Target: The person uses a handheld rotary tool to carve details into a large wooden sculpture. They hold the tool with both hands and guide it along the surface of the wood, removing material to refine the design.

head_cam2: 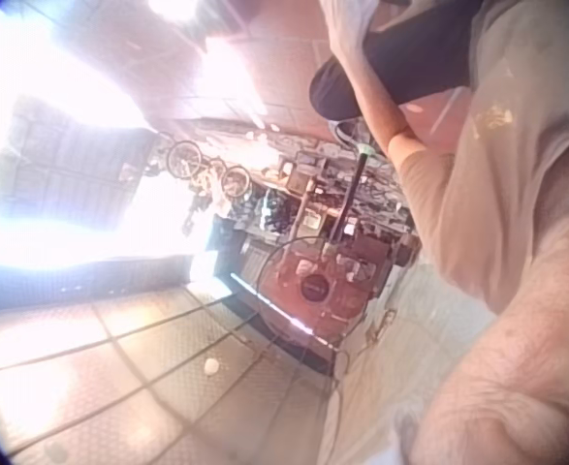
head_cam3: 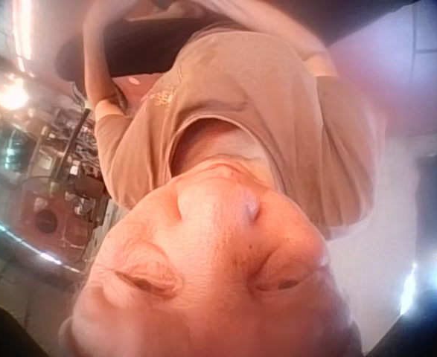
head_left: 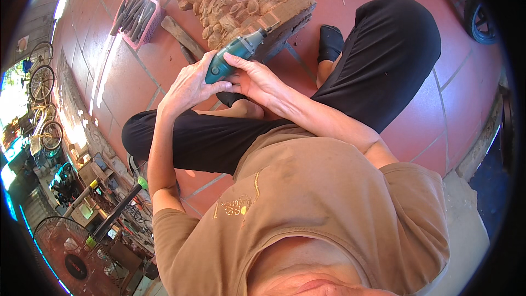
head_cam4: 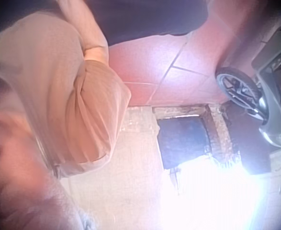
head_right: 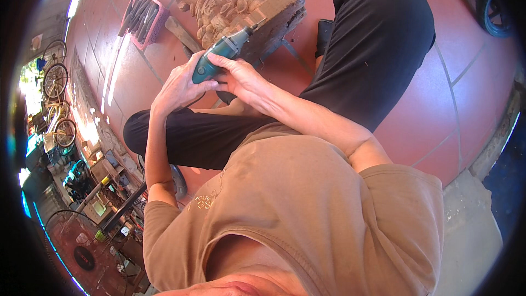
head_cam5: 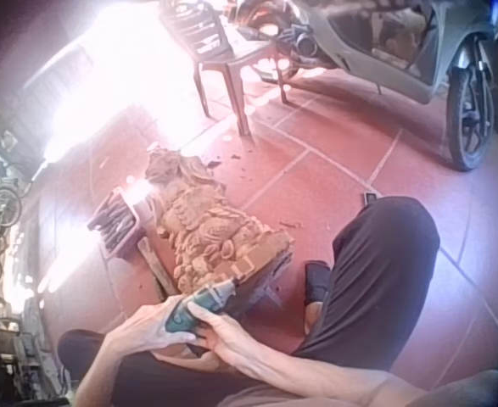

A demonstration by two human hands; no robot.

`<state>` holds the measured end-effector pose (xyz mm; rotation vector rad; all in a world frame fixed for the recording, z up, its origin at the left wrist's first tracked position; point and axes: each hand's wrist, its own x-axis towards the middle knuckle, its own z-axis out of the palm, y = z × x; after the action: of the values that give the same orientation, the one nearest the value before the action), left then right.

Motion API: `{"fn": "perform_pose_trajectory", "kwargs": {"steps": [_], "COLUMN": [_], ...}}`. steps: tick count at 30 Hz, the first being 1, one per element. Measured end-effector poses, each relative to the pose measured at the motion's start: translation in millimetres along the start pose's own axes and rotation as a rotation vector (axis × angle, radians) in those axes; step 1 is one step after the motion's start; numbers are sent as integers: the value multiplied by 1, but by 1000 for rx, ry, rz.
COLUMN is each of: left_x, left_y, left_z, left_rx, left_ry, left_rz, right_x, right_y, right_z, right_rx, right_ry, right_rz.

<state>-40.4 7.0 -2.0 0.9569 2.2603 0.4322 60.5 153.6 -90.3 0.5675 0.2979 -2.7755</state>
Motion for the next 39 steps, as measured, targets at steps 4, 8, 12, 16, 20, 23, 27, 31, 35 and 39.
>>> {"fn": "perform_pose_trajectory", "kwargs": {"steps": [4,8,12,16,20,23,27,31,35,39], "left_x": [0,0,1,1,1,1,0,1,0,0], "left_y": [0,-1,-5,-3,-3,-4,-2,-4,-3,-5], "left_z": [0,0,1,-1,0,0,-1,-1,0,0], "left_rx": [8,6,19,7,16,23,11,-3,2,6], "left_ry": [-5,-8,-5,-23,-14,-3,-9,7,18,10], "left_rz": [-3,0,27,-9,12,24,-21,-11,13,42], "right_x": [0,0,1,1,1,0,-1,1,0,0], "right_y": [0,0,1,1,2,2,-1,-1,-1,1], "right_z": [1,1,0,0,-1,1,3,3,4,2], "right_rx": [2,3,2,7,21,22,12,10,2,8], "right_ry": [2,22,20,29,23,20,8,3,5,12], "right_rz": [1,12,12,15,15,6,24,19,7,15]}}
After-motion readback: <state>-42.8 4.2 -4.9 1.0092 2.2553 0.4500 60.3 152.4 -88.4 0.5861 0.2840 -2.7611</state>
